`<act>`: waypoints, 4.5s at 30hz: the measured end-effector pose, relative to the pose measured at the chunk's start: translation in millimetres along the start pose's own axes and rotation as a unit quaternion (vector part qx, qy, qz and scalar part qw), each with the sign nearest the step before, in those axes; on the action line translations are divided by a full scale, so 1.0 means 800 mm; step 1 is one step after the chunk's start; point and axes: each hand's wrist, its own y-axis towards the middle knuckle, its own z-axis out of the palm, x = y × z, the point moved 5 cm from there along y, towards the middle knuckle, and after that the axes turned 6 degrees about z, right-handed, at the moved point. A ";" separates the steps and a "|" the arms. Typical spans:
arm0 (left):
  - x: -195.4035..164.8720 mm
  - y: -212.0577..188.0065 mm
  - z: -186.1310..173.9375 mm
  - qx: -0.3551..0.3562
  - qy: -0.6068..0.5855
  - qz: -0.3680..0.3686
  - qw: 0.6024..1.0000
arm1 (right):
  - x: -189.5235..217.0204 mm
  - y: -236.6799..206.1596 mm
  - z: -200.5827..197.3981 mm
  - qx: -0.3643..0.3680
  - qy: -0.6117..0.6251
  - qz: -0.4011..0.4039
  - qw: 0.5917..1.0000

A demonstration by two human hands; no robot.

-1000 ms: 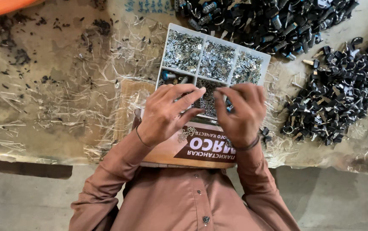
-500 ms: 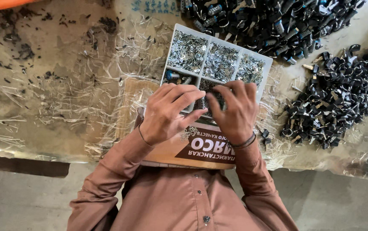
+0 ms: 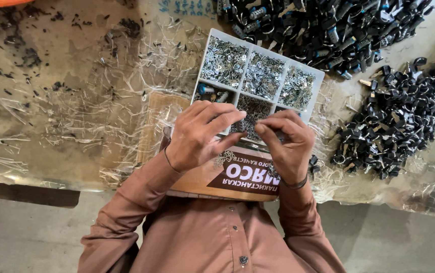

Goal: The person picks small metal parts from a compartment tray and fits them together by hand, pressing a spring-like part into a cap-shaped housing. Finished assemblies are placed onto the table beside the tray, forming a growing pile.

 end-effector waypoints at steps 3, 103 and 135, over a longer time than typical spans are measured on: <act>-0.001 -0.001 -0.001 -0.015 -0.013 0.012 1.000 | -0.005 -0.002 0.009 0.052 0.127 0.061 0.989; -0.011 -0.008 -0.001 -0.006 -0.040 0.085 0.996 | 0.065 0.028 -0.006 0.241 -0.066 -0.068 0.966; -0.010 -0.009 -0.013 -0.048 -0.043 0.068 0.996 | 0.026 -0.038 0.015 -0.037 0.075 -0.027 0.996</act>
